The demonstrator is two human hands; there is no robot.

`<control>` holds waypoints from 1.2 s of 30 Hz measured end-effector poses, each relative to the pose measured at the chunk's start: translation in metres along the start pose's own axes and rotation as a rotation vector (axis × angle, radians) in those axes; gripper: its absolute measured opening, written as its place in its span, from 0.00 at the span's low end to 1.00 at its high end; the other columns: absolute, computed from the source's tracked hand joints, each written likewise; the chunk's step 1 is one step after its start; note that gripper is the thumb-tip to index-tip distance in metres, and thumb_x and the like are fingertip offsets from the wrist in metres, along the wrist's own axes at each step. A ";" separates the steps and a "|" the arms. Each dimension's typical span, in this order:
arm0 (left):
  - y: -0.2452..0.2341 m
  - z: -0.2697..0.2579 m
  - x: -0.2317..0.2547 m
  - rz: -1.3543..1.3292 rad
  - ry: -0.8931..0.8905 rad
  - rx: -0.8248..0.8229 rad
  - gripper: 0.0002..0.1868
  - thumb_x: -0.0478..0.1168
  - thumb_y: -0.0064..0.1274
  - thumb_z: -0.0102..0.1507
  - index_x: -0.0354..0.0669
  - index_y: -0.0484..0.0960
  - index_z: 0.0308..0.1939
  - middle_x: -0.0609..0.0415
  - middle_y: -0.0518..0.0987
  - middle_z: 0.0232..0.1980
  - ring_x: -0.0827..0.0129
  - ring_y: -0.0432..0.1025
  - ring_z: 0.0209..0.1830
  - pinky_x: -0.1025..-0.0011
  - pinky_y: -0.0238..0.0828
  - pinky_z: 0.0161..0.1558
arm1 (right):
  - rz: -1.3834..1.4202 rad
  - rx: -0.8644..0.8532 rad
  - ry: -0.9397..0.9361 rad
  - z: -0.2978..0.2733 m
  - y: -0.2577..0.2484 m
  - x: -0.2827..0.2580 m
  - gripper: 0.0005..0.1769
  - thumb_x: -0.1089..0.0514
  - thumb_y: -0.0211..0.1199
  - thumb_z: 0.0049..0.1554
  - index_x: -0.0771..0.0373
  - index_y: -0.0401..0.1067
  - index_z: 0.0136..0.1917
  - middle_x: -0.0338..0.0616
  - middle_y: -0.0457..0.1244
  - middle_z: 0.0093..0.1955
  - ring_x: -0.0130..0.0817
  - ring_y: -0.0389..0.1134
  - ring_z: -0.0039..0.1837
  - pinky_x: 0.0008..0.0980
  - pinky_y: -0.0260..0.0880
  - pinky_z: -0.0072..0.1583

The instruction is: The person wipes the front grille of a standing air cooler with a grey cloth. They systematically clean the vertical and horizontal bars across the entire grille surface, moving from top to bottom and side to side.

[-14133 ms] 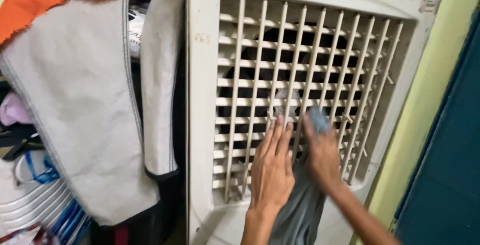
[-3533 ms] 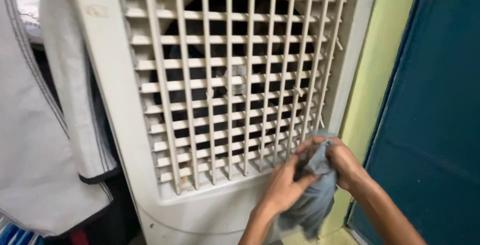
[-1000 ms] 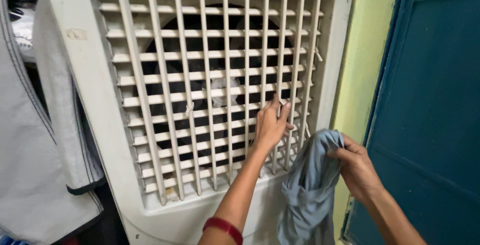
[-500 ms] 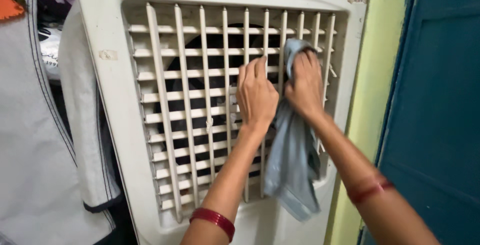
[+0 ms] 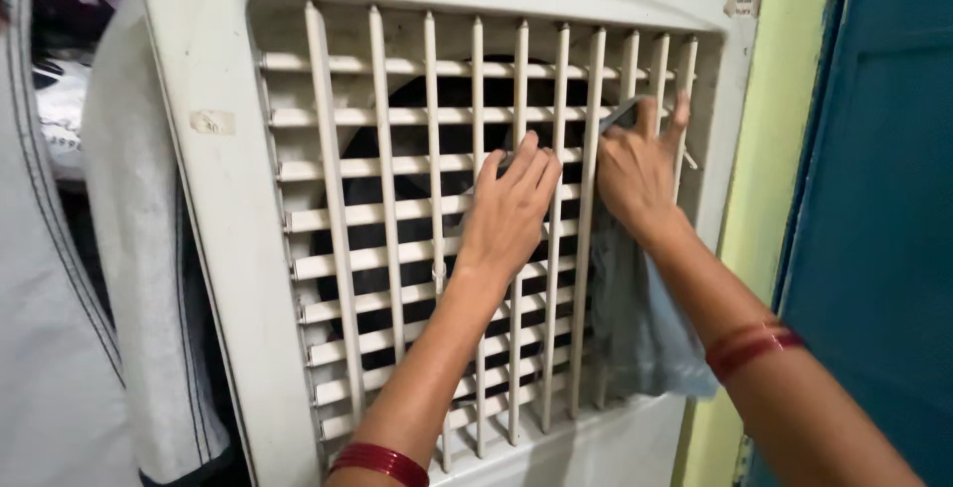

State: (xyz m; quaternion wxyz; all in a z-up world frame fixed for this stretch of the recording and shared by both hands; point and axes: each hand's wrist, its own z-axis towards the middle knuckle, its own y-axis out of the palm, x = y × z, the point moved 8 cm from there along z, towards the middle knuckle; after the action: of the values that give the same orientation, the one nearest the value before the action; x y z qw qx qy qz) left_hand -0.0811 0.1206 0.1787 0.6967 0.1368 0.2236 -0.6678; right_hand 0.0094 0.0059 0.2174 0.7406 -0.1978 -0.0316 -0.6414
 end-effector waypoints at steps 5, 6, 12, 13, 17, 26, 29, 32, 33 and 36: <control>0.010 0.001 0.002 0.094 -0.025 0.025 0.28 0.40 0.47 0.60 0.37 0.73 0.64 0.51 0.74 0.66 0.64 0.60 0.75 0.53 0.60 0.67 | 0.311 -0.220 0.115 -0.003 0.029 0.025 0.33 0.75 0.57 0.33 0.58 0.82 0.51 0.42 0.69 0.59 0.58 0.41 0.78 0.71 0.22 0.73; 0.012 0.000 0.001 0.091 -0.022 0.006 0.27 0.40 0.46 0.61 0.36 0.73 0.64 0.50 0.74 0.66 0.64 0.60 0.75 0.53 0.60 0.68 | 0.639 -0.261 0.182 -0.014 0.042 0.039 0.36 0.76 0.53 0.33 0.57 0.81 0.53 0.37 0.64 0.62 0.55 0.44 0.79 0.62 0.31 0.75; 0.020 0.001 0.002 -0.004 -0.036 0.026 0.26 0.39 0.45 0.63 0.31 0.74 0.65 0.44 0.74 0.66 0.60 0.60 0.75 0.54 0.58 0.69 | 1.021 -0.226 0.398 -0.031 0.115 0.074 0.26 0.76 0.49 0.41 0.63 0.76 0.50 0.40 0.58 0.67 0.51 0.57 0.75 0.45 0.57 0.75; 0.022 0.001 0.004 -0.012 -0.047 0.037 0.26 0.39 0.44 0.63 0.30 0.74 0.64 0.42 0.74 0.66 0.60 0.60 0.75 0.54 0.58 0.69 | 0.918 -0.190 0.384 -0.028 0.108 0.075 0.24 0.74 0.50 0.42 0.63 0.77 0.49 0.40 0.60 0.63 0.51 0.57 0.74 0.48 0.55 0.75; 0.026 -0.003 0.006 -0.036 -0.094 0.018 0.26 0.38 0.43 0.64 0.29 0.74 0.65 0.40 0.74 0.67 0.58 0.60 0.75 0.55 0.57 0.72 | 0.187 -0.035 -0.064 -0.017 0.033 0.029 0.14 0.66 0.56 0.48 0.60 0.80 0.44 0.41 0.67 0.50 0.50 0.58 0.74 0.57 0.46 0.75; 0.019 -0.005 0.010 0.133 -0.037 -0.089 0.30 0.41 0.42 0.64 0.29 0.68 0.69 0.40 0.70 0.70 0.60 0.57 0.77 0.57 0.52 0.73 | -0.052 -0.016 -0.129 -0.044 0.017 -0.010 0.10 0.66 0.60 0.51 0.59 0.81 0.42 0.47 0.70 0.43 0.42 0.62 0.50 0.48 0.59 0.74; 0.019 -0.004 0.010 0.138 -0.054 -0.106 0.31 0.42 0.41 0.65 0.29 0.67 0.70 0.41 0.69 0.72 0.59 0.55 0.77 0.56 0.51 0.73 | 0.214 -0.069 -0.314 -0.111 0.009 -0.008 0.06 0.69 0.63 0.40 0.66 0.78 0.34 0.52 0.68 0.41 0.54 0.65 0.61 0.44 0.73 0.54; 0.018 -0.003 0.011 0.177 -0.025 -0.126 0.31 0.42 0.41 0.65 0.29 0.67 0.70 0.42 0.69 0.71 0.59 0.54 0.78 0.55 0.50 0.73 | 0.296 -0.165 -0.238 -0.119 0.003 0.025 0.11 0.70 0.65 0.34 0.68 0.77 0.35 0.58 0.67 0.47 0.54 0.66 0.53 0.48 0.74 0.49; 0.017 -0.003 0.010 0.178 -0.030 -0.126 0.31 0.41 0.41 0.65 0.29 0.67 0.70 0.42 0.69 0.72 0.59 0.54 0.78 0.55 0.49 0.74 | 0.306 -0.210 -0.147 -0.114 0.004 0.039 0.13 0.70 0.66 0.32 0.68 0.77 0.36 0.61 0.66 0.51 0.54 0.66 0.50 0.50 0.74 0.49; 0.017 -0.004 0.010 0.174 -0.041 -0.124 0.31 0.41 0.40 0.65 0.29 0.67 0.71 0.42 0.70 0.72 0.60 0.55 0.77 0.56 0.49 0.74 | 0.204 -0.005 -0.096 -0.067 -0.015 0.064 0.08 0.69 0.64 0.42 0.67 0.78 0.39 0.53 0.69 0.44 0.52 0.66 0.57 0.49 0.73 0.51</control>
State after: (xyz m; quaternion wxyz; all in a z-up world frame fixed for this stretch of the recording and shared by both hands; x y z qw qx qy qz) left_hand -0.0648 0.1151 0.1687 0.7635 0.0989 0.2375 -0.5924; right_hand -0.0079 -0.0774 0.1790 0.7992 -0.2323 -0.0450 -0.5526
